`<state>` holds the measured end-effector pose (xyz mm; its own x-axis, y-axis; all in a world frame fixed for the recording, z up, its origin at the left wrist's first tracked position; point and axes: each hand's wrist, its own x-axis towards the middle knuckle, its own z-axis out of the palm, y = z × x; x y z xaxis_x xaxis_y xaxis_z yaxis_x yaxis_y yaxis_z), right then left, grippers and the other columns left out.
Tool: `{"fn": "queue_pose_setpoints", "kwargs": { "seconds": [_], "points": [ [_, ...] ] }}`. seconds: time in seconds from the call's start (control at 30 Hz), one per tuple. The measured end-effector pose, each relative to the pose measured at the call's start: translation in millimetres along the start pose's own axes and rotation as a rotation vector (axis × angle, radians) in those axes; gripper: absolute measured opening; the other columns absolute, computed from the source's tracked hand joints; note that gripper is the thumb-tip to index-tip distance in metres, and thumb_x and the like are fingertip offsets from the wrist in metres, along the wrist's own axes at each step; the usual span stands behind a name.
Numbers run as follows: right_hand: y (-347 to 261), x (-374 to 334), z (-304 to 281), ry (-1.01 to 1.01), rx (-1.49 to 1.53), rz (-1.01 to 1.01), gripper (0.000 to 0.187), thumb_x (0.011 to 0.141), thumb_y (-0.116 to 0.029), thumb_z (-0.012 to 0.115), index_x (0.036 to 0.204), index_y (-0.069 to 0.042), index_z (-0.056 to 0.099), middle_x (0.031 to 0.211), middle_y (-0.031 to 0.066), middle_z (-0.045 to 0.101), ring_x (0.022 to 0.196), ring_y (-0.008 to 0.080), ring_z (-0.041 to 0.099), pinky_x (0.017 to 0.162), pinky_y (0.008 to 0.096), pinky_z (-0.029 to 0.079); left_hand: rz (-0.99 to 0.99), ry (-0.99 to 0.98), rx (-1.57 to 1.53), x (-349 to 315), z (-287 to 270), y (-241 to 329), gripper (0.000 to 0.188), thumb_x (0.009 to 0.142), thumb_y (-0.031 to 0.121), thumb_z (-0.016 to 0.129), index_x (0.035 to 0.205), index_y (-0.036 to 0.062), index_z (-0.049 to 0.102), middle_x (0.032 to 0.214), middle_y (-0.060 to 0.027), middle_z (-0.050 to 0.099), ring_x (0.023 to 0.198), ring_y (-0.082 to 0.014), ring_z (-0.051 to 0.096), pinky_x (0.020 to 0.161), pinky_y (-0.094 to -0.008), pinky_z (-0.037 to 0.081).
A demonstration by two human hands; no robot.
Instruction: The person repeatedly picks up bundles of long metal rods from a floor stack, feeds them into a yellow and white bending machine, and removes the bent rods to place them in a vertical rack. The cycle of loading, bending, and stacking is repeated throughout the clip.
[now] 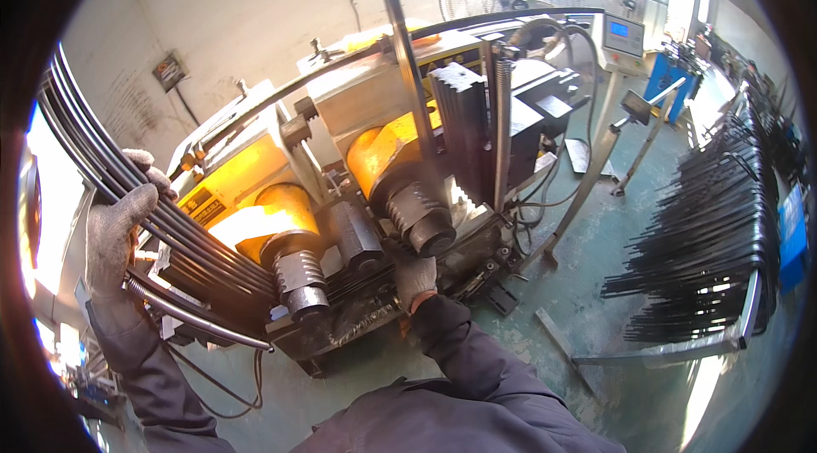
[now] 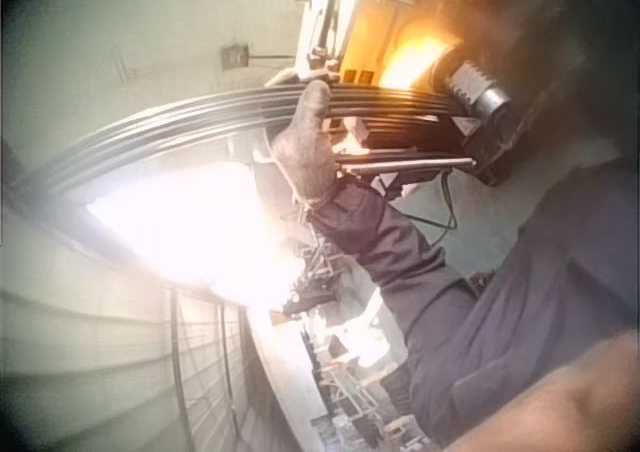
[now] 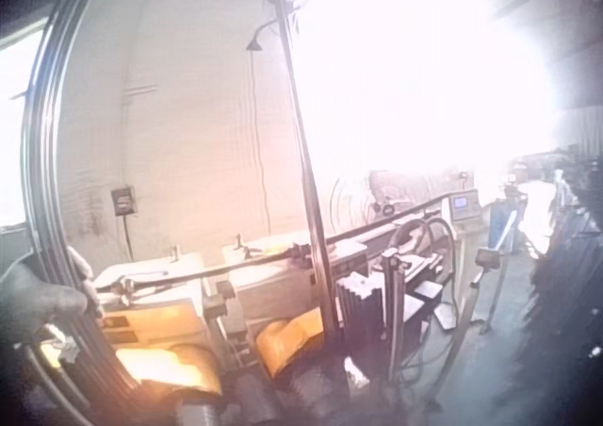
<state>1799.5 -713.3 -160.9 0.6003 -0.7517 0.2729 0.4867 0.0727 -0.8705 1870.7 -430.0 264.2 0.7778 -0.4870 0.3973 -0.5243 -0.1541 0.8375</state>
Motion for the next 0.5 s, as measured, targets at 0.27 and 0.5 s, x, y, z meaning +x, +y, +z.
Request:
{"fn": "queue_pose_setpoints", "kwargs": {
  "seconds": [0.27, 0.5],
  "points": [
    [-10.3, 3.3, -0.9, -0.003, -0.064, 0.115, 0.026, 0.103, -0.012, 0.084, 0.126, 0.000, 0.079, 0.124, 0.0078, 0.081, 0.111, 0.0199, 0.077, 0.098, 0.0368, 0.058, -0.080, 0.030, -0.043, -0.7, 4.3, 1.4, 0.046, 0.097, 0.009, 0.080, 0.140, 0.0034, 0.064, 0.113, -0.0118, 0.077, 0.112, -0.0258, 0.076, 0.102, -0.0402, 0.065],
    [-7.5, 1.4, -6.8, -0.128, -0.330, -0.054, 0.027, 0.108, -0.016, 0.079, 0.130, -0.001, 0.079, 0.128, 0.0075, 0.081, 0.117, 0.0205, 0.076, 0.102, 0.0379, 0.057, -0.082, 0.046, 0.070, 1.2, -1.2, -6.4, 0.051, 0.097, 0.015, 0.081, 0.143, 0.0028, 0.061, 0.114, -0.0127, 0.076, 0.117, -0.0279, 0.075, 0.105, -0.0436, 0.064]
  ]
}}
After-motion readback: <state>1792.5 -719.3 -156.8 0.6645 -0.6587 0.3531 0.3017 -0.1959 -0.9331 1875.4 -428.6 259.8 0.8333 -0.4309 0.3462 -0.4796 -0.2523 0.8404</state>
